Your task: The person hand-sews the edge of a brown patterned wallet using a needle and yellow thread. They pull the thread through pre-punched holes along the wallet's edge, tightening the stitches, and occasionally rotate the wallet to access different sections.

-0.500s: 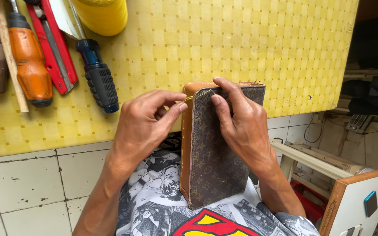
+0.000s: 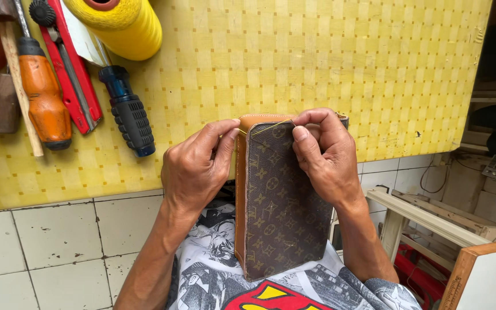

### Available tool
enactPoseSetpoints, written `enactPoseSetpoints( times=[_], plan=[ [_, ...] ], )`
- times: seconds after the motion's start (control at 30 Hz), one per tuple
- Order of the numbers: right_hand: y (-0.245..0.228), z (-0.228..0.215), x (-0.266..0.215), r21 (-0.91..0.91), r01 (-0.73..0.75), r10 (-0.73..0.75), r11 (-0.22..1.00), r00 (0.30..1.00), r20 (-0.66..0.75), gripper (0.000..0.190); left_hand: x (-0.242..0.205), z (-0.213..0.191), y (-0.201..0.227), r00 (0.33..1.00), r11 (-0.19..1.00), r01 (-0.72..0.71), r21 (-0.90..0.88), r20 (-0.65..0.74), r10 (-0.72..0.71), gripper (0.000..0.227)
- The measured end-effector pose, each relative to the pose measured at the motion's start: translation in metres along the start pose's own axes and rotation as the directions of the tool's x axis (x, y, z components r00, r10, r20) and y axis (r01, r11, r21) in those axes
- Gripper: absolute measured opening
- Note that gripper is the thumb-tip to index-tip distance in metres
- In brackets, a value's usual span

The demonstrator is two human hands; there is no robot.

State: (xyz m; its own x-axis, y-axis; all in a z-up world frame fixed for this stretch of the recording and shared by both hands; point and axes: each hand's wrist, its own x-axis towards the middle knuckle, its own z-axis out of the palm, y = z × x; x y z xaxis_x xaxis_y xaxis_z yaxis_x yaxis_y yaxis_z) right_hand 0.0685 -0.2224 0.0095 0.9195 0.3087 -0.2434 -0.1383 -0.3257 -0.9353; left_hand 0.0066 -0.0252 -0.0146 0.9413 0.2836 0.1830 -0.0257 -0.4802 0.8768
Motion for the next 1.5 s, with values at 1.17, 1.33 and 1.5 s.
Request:
enactPoseSetpoints(
  times=[1.17, 1.33, 1.5],
  plan=[
    [-0.046, 0.006, -0.021, -0.592, 0.37, -0.393, 0.716, 0.914, 0.096, 0.005, -0.007, 0.006, -0.009, 0.993, 0.999, 0.025, -0.028, -0.111, -0.028, 0.011],
    [-0.044, 0.012, -0.023, -0.579, 0.352, -0.356, 0.735, 0.928, 0.111, 0.006, -0.007, 0.006, -0.009, 0.994, 1.0, 0.025, -0.019, -0.107, -0.027, 0.012],
    [-0.045, 0.016, -0.021, -0.576, 0.34, -0.35, 0.743, 0.931, 0.098, 0.007, -0.006, 0.006, -0.008, 0.994, 1.0, 0.017, -0.013, -0.104, -0.018, 0.01]
  ],
)
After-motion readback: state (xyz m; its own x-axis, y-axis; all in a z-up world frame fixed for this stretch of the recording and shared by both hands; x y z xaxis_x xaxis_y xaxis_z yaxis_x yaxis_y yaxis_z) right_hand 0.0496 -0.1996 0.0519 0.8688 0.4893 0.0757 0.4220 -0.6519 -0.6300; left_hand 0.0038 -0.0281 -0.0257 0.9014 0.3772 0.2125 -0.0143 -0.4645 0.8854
